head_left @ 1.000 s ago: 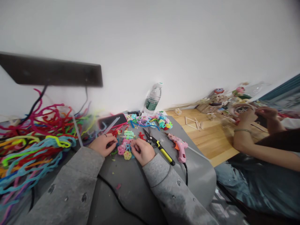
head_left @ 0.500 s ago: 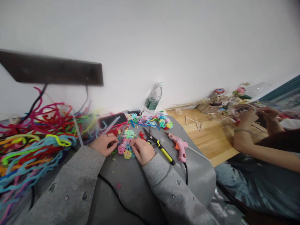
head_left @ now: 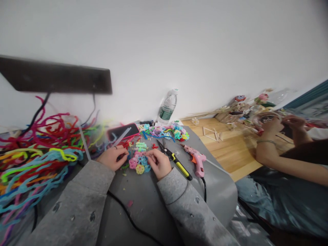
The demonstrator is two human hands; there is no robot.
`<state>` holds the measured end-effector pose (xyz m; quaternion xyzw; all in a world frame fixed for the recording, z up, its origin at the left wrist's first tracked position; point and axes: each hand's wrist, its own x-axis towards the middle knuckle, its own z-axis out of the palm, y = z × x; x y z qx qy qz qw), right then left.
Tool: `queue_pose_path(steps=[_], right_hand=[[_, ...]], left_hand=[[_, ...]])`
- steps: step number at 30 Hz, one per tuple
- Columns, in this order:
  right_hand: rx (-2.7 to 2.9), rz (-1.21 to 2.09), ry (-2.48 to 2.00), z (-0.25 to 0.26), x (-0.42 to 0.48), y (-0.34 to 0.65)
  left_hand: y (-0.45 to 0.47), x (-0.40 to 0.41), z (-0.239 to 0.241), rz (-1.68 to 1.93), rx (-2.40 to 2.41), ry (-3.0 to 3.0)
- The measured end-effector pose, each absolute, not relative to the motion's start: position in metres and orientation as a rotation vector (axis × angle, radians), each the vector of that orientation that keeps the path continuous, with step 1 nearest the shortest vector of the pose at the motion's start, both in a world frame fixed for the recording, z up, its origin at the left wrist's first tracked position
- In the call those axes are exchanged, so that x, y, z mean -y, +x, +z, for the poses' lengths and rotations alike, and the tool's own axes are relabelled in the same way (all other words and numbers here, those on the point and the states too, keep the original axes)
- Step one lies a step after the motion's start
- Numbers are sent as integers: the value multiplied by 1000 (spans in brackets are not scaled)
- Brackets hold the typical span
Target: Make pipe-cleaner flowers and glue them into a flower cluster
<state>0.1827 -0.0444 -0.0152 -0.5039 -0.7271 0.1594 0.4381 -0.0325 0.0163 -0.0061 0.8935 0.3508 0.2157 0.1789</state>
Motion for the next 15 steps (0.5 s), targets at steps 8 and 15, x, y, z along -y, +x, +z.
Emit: queue_pose_path(steps=[8, 15], right_hand=[[1735, 480, -1256, -17, 43, 182], [1662, 491, -1133, -16, 46, 191]], left_hand=[[-32, -16, -6, 591, -1047, 2547], [-34, -18, -7, 596, -1045, 2572]])
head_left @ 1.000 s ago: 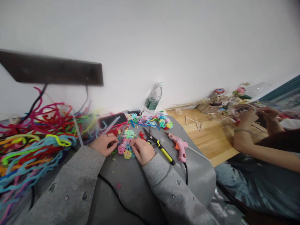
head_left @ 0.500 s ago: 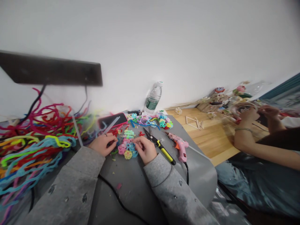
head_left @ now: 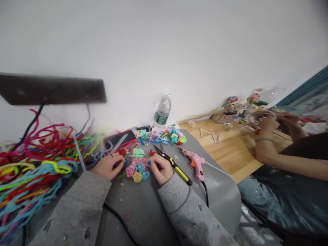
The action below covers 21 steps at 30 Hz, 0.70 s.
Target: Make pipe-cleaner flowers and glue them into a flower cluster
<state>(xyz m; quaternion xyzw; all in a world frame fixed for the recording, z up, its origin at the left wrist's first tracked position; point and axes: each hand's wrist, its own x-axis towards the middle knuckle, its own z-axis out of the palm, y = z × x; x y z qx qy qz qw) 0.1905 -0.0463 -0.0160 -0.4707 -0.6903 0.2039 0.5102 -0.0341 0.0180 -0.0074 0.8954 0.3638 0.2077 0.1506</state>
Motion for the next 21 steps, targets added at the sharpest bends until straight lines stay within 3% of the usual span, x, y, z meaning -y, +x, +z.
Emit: queue_pose_path(steps=[21], right_hand=[[1961, 403, -1045, -17, 47, 196]], left_hand=[[-33, -18, -11, 659, -1062, 2589]])
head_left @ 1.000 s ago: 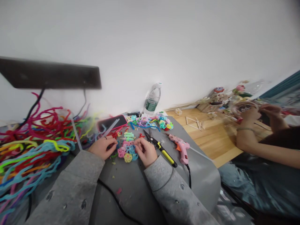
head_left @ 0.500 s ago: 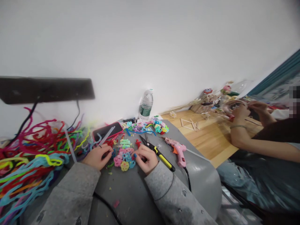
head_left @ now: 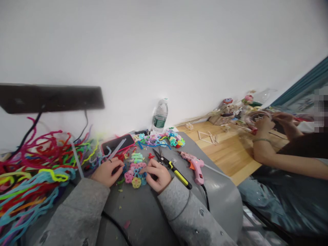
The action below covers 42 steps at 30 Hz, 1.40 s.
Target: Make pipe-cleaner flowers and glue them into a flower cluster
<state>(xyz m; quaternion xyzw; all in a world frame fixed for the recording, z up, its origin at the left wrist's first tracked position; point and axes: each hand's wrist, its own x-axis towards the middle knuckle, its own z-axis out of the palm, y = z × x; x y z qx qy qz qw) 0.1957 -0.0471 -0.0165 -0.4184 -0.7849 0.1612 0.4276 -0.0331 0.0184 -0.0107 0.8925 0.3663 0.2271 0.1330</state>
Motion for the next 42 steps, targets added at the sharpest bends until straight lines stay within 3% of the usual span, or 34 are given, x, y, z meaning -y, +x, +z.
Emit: queue_pose_path(steps=[42], right_hand=[[2058, 391, -1121, -19, 49, 197]], left_hand=[[-30, -16, -10, 689, -1045, 2559]])
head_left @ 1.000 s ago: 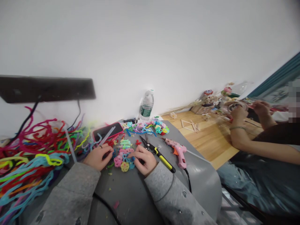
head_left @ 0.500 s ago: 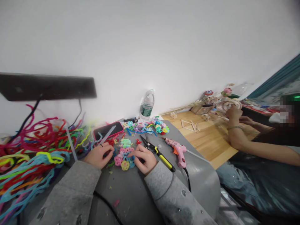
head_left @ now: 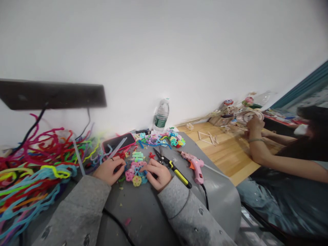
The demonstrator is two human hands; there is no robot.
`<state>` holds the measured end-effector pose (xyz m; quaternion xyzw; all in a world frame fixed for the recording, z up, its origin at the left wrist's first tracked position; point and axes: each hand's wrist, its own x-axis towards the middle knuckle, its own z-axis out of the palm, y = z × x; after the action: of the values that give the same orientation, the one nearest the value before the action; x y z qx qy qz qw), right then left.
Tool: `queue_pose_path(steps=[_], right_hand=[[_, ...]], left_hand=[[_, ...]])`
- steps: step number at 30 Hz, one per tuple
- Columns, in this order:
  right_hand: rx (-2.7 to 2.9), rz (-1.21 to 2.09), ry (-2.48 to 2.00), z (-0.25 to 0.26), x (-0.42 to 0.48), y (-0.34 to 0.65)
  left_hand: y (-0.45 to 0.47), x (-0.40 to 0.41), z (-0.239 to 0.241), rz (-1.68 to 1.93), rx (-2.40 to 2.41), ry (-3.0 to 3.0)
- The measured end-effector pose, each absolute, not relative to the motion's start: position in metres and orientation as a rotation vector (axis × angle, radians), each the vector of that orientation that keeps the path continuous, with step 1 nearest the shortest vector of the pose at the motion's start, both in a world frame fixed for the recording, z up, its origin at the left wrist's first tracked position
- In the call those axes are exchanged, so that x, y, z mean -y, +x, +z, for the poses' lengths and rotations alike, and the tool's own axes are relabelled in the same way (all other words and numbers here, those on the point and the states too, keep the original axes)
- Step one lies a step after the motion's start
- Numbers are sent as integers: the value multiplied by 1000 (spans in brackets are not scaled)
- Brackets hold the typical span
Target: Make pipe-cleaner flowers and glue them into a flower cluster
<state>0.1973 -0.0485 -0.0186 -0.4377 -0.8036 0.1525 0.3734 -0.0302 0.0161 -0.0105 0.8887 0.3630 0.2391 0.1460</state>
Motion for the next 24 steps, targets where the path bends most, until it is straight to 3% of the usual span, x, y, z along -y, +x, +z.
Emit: queue_pose_path(steps=[24], right_hand=[[1994, 408, -1095, -20, 48, 198]], left_hand=[[-30, -17, -10, 659, -1030, 2590]])
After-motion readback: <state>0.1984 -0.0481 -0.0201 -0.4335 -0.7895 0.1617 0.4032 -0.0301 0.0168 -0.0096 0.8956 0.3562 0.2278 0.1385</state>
